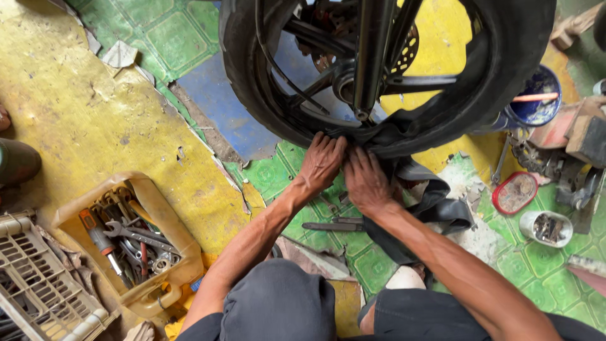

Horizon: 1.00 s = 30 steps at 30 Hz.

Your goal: The person kneels beside a motorcycle with its front wheel still mounted and works an inner tube into the tire, pressing the tube under the tire bead around the rim by hand. They then adjust the tube and wheel area and handle the axle nut at the hub.

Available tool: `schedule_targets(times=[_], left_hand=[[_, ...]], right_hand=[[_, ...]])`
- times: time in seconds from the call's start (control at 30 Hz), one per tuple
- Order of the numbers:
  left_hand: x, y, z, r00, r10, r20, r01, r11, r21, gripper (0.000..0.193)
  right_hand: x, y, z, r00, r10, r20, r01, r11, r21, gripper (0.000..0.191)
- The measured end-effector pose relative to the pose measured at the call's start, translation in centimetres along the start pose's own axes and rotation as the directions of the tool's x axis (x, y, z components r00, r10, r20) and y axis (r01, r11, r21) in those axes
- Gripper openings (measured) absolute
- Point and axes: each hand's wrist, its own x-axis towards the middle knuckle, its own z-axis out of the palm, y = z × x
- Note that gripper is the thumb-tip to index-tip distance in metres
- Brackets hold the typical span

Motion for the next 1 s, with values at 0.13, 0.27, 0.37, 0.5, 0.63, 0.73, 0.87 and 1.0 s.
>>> schedule_targets(times=[0.13, 0.27, 0.37, 0.5, 0.63, 0.73, 0.87, 1.0], left_hand=[[0.6, 0.4, 0.8, 1.000, -0.007, -0.025, 0.006, 1.000, -0.013, 0.031], [0.9, 0.4, 0.8, 0.996, 0.009, 0.088, -0.006, 1.000, -0.026, 0.037], [0.1, -0.8, -0.8, 0.995, 0.102, 0.003, -0.101, 0.988, -0.116, 0.056], [-0.4, -3.9, -3.7, 0.993, 0.113, 0.027, -0.116, 0.986, 0.116, 0.049], [-0.1, -7.2, -5.8, 0.969, 0.154, 0.195, -0.217, 0.908, 0.359, 0.047], [0.5, -7.7, -6.5, 0.915, 0.173, 0.364, -0.303, 0.890, 0.341, 0.038], [2.0, -6.7, -6.3, 0.825, 0.024, 0.565, -0.242, 0.918, 0.315, 0.043], [2.7, -6.4, -6.1, 0.855, -0.016, 0.519, -0.127, 0.963, 0.239, 0.047]], right_hand=[[0.7, -1.1, 2.2, 0.986, 0.163, -0.040, -0.164, 0.986, -0.032, 0.049], [1.4, 0.1, 2.4, 0.968, 0.252, 0.009, -0.252, 0.968, 0.009, 0.045], [1.1, 1.5, 1.6, 0.974, 0.223, 0.031, -0.225, 0.972, 0.064, 0.034], [0.7, 2.6, 0.5, 0.986, 0.169, -0.004, -0.168, 0.981, 0.099, 0.039], [0.5, 3.4, -0.1, 0.988, 0.151, -0.031, -0.148, 0.984, 0.097, 0.031], [0.3, 4.1, -0.6, 0.982, 0.141, -0.126, -0.112, 0.971, 0.211, 0.027], [-0.1, 5.1, -1.4, 0.986, 0.129, -0.108, -0.108, 0.978, 0.177, 0.025], [-0.1, 6.4, -2.1, 0.991, 0.100, -0.093, -0.075, 0.968, 0.239, 0.027]])
